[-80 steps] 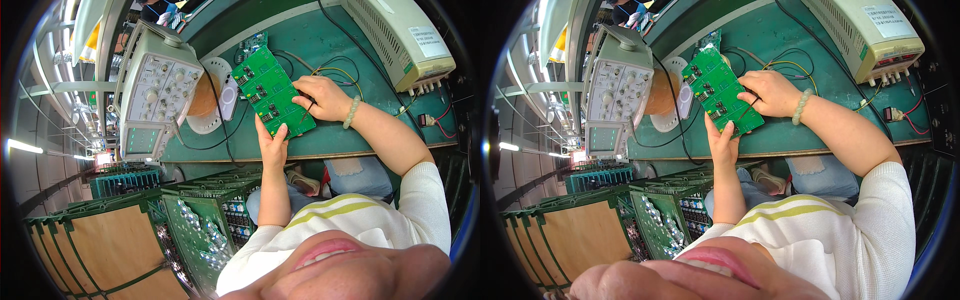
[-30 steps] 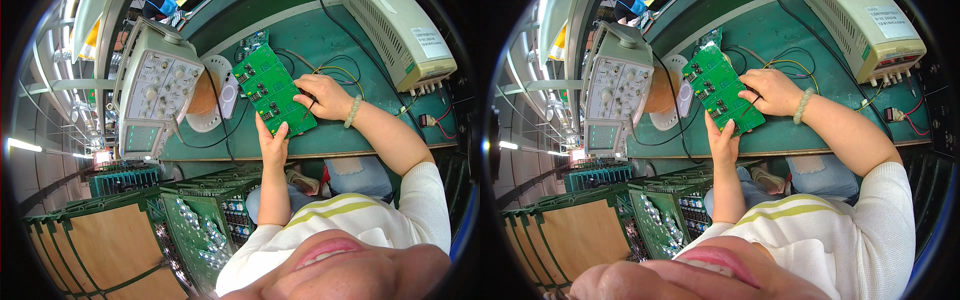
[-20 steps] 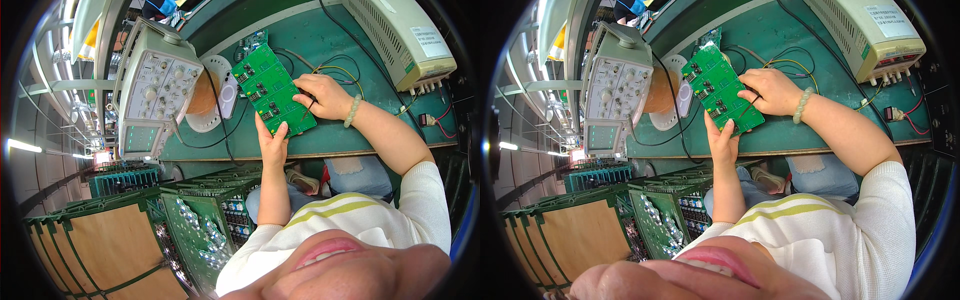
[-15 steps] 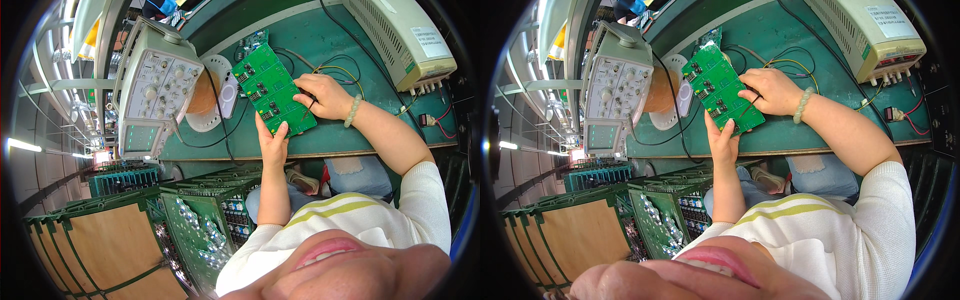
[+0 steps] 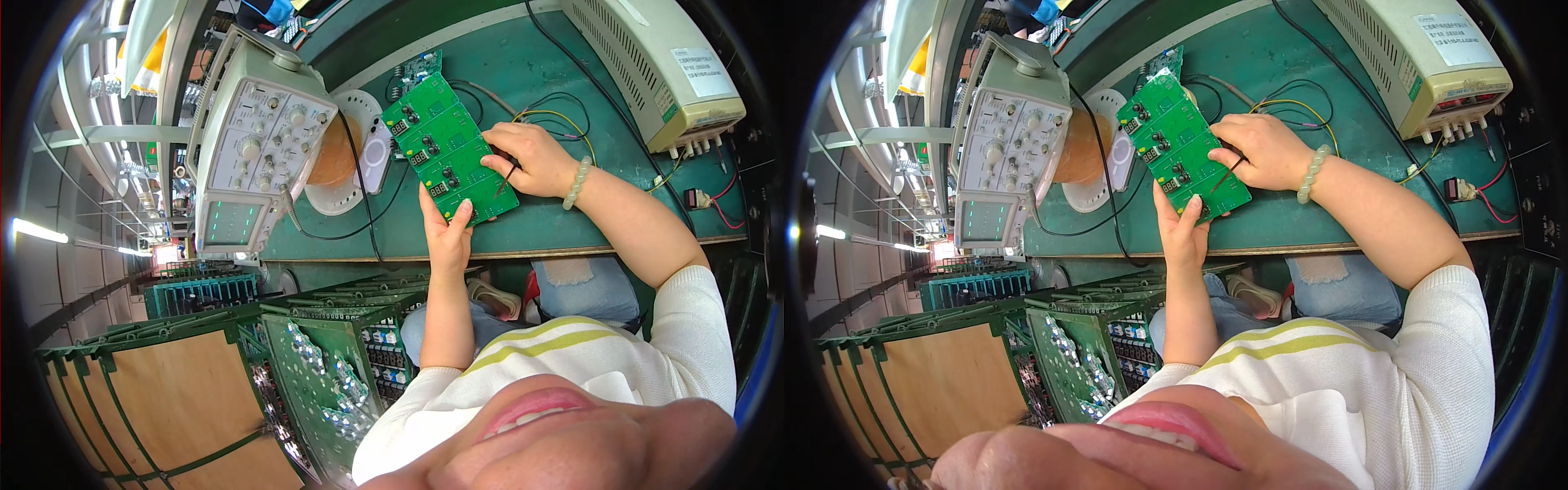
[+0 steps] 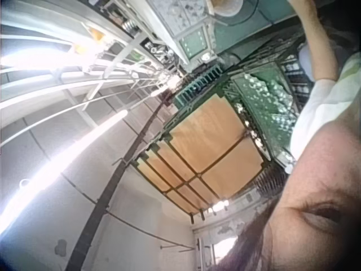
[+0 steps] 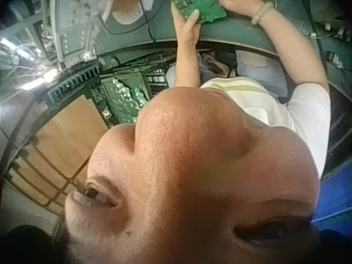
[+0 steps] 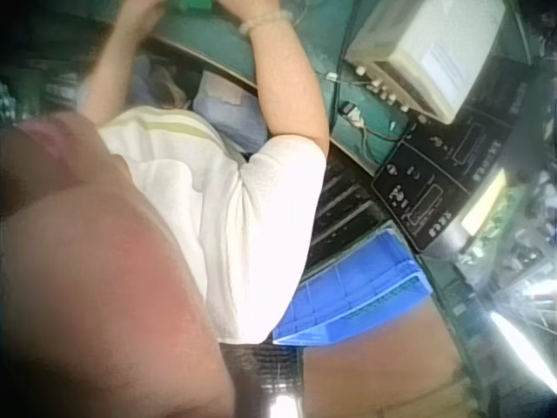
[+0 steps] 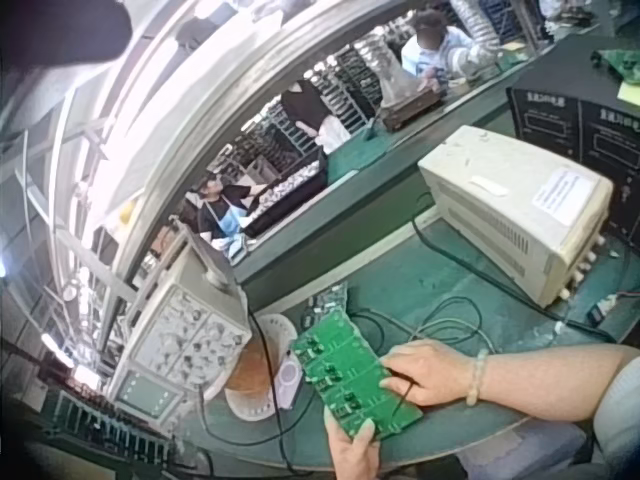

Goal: Testing and inspecting electronic circuit boards at a workbench using an oscilloscope and power supply.

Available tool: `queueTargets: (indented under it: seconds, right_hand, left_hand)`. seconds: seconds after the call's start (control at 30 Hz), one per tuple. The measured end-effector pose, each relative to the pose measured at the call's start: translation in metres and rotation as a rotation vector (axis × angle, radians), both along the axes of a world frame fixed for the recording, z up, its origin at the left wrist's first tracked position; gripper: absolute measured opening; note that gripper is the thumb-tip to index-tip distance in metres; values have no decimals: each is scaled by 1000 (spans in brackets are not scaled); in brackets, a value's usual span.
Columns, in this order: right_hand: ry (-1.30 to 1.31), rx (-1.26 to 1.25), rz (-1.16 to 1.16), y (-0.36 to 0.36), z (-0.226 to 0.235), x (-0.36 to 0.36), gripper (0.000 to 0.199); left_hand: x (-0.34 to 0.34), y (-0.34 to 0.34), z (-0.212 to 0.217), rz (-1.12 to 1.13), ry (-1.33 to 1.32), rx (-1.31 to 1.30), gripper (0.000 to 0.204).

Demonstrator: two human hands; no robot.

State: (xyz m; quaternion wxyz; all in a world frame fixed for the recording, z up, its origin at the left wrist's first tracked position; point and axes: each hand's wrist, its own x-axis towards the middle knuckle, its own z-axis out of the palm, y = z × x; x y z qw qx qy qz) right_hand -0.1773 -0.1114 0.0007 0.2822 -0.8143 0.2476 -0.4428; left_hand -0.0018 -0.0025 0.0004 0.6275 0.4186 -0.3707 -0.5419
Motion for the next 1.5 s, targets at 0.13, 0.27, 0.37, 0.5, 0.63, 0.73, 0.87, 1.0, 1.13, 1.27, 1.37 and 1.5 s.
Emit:
queueTargets:
  seconds: [0.13,0.27,0.37,0.5,0.63,0.73,0.87,1.0,1.13,1.27,1.37,1.5]
  right_hand:
    - [-13,-9,-9,0,0,0,24]
    - [10,1,-13,0,0,-1,23]
    - [-15,-43,-10,0,-4,1,25]
    - [-17,-39,-4,0,-3,2,25]
    - [-9,-38,-12,0,-2,2,24]
    - [15,8,-8,1,0,0,24]
    - [22,4,-20,3,4,-4,24]
    - [29,0,3,3,1,-4,24]
    - [16,-61,-3,-1,-5,3,26]
    - [-30,-87,-20,-4,-7,6,30]
    - [3,-26,-30,-6,-8,7,30]
    - [35,45,0,-7,-10,5,31]
  left_hand:
    - [2,0,0,-15,2,1,78]
    - [1,-1,-1,-21,4,4,78]
    - [2,0,-2,-18,6,3,78]
    - [2,0,-1,-9,-70,-20,71]
    - [1,-1,0,-13,-57,-33,71]
    - [1,-1,0,-27,18,-10,76]
    - [-1,1,-2,-10,17,-18,76]
    - [-4,2,0,-5,32,-15,76]
    - [3,-4,-12,42,-20,-68,77]
    - [1,-4,-1,40,-25,-79,69]
    - [4,-6,-6,-15,14,-137,65]
    - [2,-2,-7,-49,22,-174,63]
